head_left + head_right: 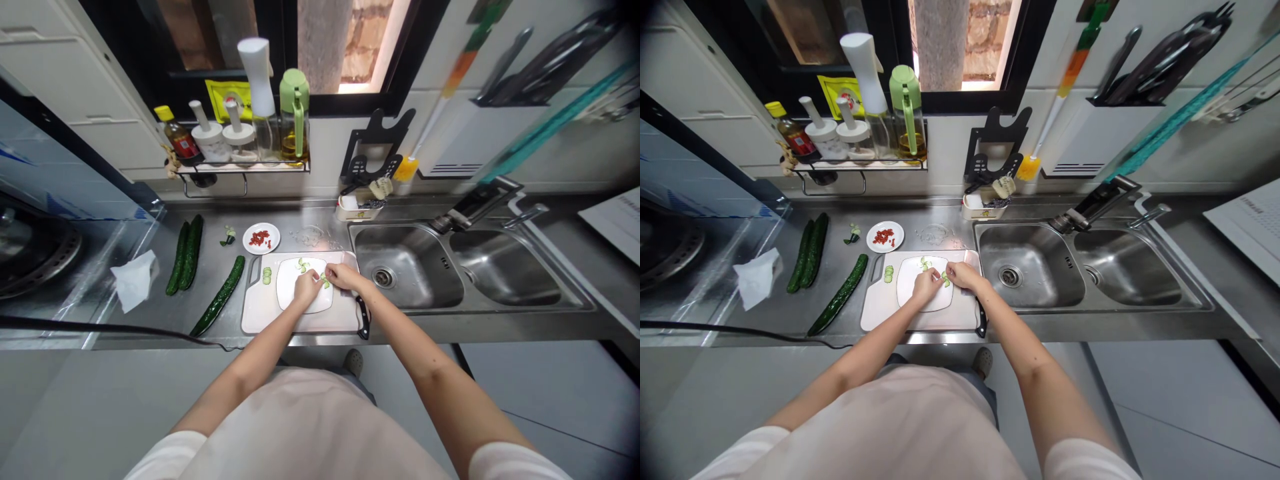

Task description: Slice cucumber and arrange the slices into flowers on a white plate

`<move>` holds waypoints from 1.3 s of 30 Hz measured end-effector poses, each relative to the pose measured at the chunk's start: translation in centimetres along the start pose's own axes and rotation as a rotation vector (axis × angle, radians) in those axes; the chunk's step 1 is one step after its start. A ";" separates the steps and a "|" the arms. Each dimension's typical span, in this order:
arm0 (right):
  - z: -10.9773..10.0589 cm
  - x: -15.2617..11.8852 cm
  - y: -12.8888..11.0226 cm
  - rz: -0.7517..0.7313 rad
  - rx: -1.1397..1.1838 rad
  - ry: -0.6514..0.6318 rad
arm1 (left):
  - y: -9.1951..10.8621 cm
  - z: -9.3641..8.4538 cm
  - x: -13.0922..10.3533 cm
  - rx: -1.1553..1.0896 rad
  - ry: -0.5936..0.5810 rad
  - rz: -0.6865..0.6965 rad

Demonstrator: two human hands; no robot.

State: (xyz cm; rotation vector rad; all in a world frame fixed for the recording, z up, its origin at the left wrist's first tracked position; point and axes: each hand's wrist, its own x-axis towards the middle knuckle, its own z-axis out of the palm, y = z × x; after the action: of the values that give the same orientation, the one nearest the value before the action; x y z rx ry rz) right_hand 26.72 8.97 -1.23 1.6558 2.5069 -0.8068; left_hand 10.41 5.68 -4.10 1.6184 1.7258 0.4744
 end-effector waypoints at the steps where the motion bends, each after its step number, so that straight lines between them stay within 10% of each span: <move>1: -0.1 -0.1 -0.2 0.005 -0.020 -0.001 | 0.0 0.0 0.0 0.003 -0.002 0.000; 39: -1.5 -0.4 -1.8 -0.012 -0.251 -0.065 | 0.2 -0.1 -0.2 0.048 -0.002 0.004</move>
State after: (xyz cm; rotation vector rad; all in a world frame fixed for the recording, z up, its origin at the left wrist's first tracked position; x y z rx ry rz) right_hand 25.76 8.75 0.91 1.5094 2.4569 -0.5107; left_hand 10.49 5.53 -3.81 1.6558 1.7448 0.4363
